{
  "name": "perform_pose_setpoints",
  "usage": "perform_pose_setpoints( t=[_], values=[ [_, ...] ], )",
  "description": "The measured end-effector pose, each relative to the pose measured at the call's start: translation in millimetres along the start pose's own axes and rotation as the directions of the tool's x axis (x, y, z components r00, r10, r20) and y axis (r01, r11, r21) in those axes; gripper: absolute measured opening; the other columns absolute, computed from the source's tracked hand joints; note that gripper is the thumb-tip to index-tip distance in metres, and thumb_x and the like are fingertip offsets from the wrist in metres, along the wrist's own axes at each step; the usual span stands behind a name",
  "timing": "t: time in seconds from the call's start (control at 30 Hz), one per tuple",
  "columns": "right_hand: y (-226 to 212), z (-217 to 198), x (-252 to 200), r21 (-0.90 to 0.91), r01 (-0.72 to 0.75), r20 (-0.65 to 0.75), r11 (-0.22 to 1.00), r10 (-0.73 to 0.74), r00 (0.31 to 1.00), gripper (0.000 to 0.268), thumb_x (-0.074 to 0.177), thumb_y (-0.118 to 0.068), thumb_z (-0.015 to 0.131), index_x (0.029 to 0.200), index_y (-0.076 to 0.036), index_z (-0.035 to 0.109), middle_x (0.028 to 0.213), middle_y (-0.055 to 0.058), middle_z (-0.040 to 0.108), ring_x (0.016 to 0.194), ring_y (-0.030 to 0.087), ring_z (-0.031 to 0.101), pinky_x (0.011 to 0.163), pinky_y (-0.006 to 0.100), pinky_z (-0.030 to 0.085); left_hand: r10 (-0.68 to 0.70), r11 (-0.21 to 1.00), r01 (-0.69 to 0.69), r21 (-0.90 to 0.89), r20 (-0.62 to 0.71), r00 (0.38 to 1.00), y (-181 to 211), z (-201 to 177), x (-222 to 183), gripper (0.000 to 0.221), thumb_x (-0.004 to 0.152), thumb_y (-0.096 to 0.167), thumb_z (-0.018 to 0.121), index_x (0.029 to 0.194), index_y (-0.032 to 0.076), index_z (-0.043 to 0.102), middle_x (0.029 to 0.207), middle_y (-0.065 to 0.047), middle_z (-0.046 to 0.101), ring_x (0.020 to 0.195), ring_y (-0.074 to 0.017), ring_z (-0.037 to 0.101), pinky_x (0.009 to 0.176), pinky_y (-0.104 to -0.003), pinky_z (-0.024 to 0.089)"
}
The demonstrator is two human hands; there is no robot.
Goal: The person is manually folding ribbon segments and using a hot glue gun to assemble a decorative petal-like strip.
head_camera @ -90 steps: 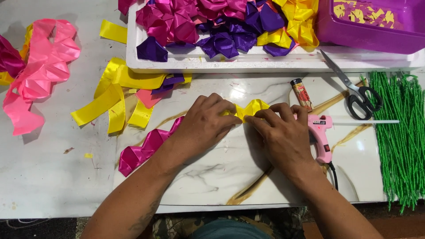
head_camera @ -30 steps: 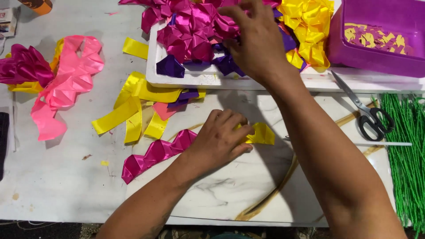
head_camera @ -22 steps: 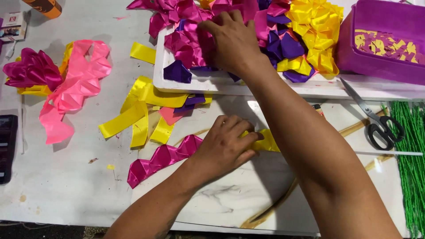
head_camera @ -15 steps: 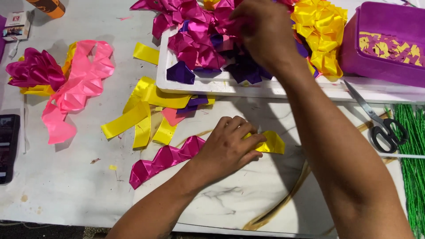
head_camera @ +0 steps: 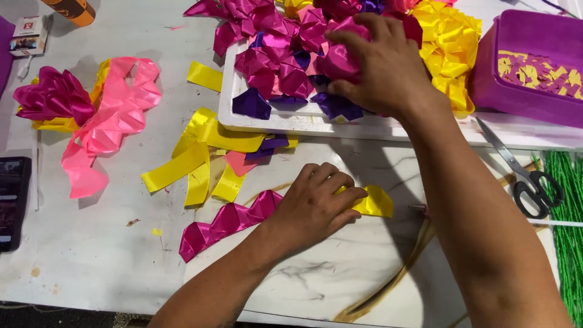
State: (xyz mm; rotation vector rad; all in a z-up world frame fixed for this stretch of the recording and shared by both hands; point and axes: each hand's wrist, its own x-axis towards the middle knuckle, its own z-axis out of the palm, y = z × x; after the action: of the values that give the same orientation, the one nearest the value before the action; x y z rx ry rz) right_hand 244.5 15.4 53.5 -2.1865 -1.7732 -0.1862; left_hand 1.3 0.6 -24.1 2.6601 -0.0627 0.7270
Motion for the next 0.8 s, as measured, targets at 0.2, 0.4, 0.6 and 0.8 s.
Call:
perform_pose_setpoints(
  t=[0.2, 0.4, 0.6, 0.8],
  values=[
    [60, 40, -1, -0.182, -0.042, -0.191, 0.982, 0.007, 0.982, 0.022, 0.091, -0.036, 0.085, 0.105, -0.021, 0.079, 0.096, 0.011, 0.074, 0.083, 0.042, 0.065, 0.058, 0.056, 0.046, -0.009, 1.0, 0.009, -0.002, 0.014, 1.0, -1, -1, -1, 0.035, 0.087, 0.028, 0.083, 0.116, 0.014, 0.069, 0.105, -0.003, 0.064, 0.101, -0.0274, 0.056, 0.083, -0.043, 0.042],
    [30, 4, -9, -0.144, 0.025, -0.24, 0.989, -0.06, 0.969, 0.035, 0.089, -0.013, 0.071, 0.124, -0.011, 0.069, 0.128, 0.018, 0.059, 0.11, 0.043, 0.051, 0.076, 0.056, 0.041, 0.004, 1.0, -0.005, -0.016, -0.018, 1.0, 1, -2, 1, 0.033, 0.09, 0.027, 0.081, 0.118, 0.013, 0.069, 0.107, -0.004, 0.064, 0.1, -0.0275, 0.057, 0.083, -0.043, 0.042],
    [6, 33, 17, -0.172, 0.072, -0.018, 0.982, -0.077, 0.997, 0.04, 0.1, -0.041, 0.063, 0.131, -0.017, 0.068, 0.121, 0.015, 0.066, 0.109, 0.039, 0.055, 0.078, 0.059, 0.041, 0.042, 0.999, -0.046, -0.01, -0.268, 0.963, 8, -34, 13, 0.018, 0.099, 0.021, 0.075, 0.112, 0.009, 0.07, 0.106, -0.006, 0.067, 0.095, -0.0283, 0.058, 0.08, -0.043, 0.042],
    [21, 60, 23, -0.248, -0.003, 0.004, 0.969, 0.004, 1.0, 0.04, 0.101, -0.047, 0.059, 0.131, -0.022, 0.068, 0.114, 0.018, 0.065, 0.105, 0.044, 0.058, 0.081, 0.069, 0.04, 0.013, 0.999, -0.029, -0.038, -0.355, 0.935, 19, -62, 21, 0.018, 0.1, 0.018, 0.073, 0.115, 0.01, 0.069, 0.109, -0.005, 0.068, 0.095, -0.0271, 0.06, 0.084, -0.042, 0.044]
  ],
)
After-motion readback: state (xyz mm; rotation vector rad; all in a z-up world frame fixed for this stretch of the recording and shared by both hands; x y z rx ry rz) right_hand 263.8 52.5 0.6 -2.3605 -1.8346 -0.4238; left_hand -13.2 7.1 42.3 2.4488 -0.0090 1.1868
